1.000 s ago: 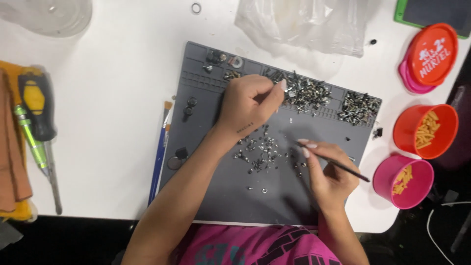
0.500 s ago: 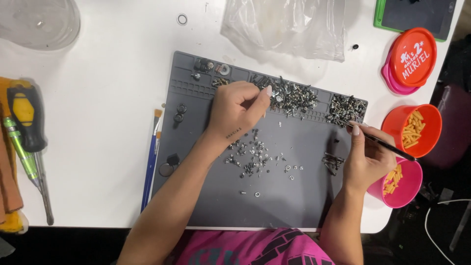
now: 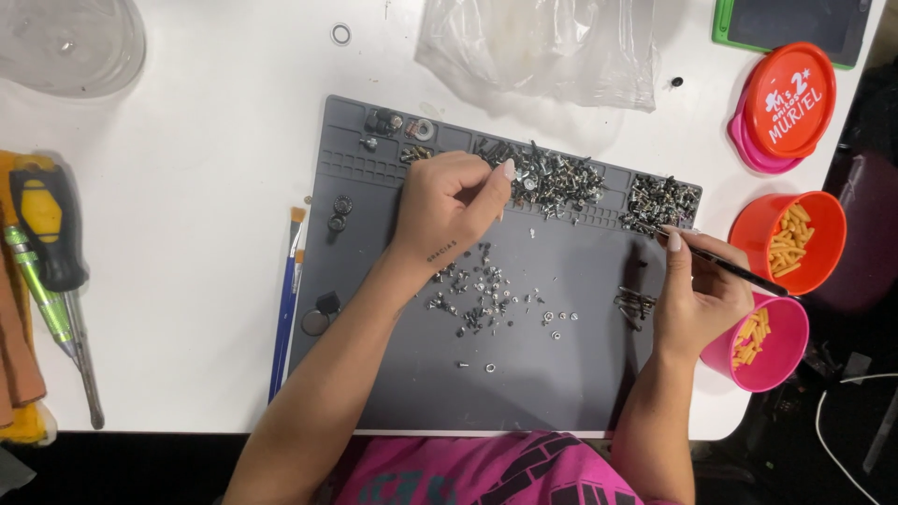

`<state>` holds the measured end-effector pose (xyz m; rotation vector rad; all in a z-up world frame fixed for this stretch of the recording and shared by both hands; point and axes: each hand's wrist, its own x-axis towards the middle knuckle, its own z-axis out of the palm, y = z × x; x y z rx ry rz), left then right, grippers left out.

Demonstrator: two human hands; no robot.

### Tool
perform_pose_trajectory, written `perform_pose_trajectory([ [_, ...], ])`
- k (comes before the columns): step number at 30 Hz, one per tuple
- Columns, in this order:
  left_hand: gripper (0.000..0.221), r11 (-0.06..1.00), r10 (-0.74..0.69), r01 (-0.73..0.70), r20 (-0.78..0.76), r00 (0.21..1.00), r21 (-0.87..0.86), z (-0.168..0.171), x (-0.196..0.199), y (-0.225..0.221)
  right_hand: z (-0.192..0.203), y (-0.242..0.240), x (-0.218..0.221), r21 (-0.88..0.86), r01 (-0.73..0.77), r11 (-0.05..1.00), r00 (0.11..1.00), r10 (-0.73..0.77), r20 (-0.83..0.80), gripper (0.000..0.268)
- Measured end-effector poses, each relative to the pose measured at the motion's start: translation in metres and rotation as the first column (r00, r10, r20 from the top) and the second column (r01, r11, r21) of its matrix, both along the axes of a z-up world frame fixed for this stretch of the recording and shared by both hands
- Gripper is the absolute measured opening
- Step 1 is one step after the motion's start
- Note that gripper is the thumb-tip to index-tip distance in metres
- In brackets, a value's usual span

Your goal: Sorting and organizing small electronic screws and washers on a magnetic repair mat using a precision probe tool.

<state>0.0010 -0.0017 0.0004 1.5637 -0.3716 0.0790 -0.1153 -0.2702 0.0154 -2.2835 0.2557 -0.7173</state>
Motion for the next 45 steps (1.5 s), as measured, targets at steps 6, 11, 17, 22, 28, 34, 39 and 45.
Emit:
perform_pose_trajectory([
  [6,0.053,1.000,0.004,-0.005,-0.028,1.000,-0.003,0.001,-0.001,0.000,-0.003,-0.006,-0.002,-0.035,-0.007,0.999,1.000,0.007,0.020,0.012],
  [11,0.053,1.000,0.004,-0.004,-0.006,1.000,0.007,-0.001,0.001,0.001,0.001,-0.001,-0.004,-0.055,-0.021,0.998,1.000,0.022,0.017,0.013],
  [17,0.053,1.000,0.011,-0.011,-0.008,1.000,-0.003,-0.001,0.001,0.000,0.011,0.022,-0.008,0.032,-0.134,0.990,0.991,0.134,0.006,0.011],
  [22,0.050,0.996,0.064,-0.060,0.064,0.996,-0.065,-0.016,0.007,-0.007,0.017,0.063,-0.006,0.136,-0.393,0.909,0.919,0.392,0.038,0.014],
  [28,0.051,0.996,0.064,-0.060,0.063,0.996,-0.066,-0.018,0.007,-0.006,0.037,0.111,-0.006,0.203,-0.545,0.814,0.818,0.569,-0.084,0.010],
  [34,0.051,0.995,0.080,-0.074,0.098,0.992,-0.063,-0.019,0.008,-0.007,0.042,0.122,0.002,0.156,-0.624,0.766,0.760,0.641,-0.105,0.009],
  [39,0.051,0.995,0.080,-0.074,0.088,0.993,-0.070,-0.018,0.008,-0.008,0.042,0.125,0.006,0.159,-0.647,0.746,0.743,0.663,-0.090,0.010],
  [45,0.050,0.996,0.077,-0.072,0.085,0.993,-0.053,-0.019,0.007,-0.008,0.030,0.121,0.002,0.178,-0.625,0.760,0.755,0.646,-0.108,0.009],
])
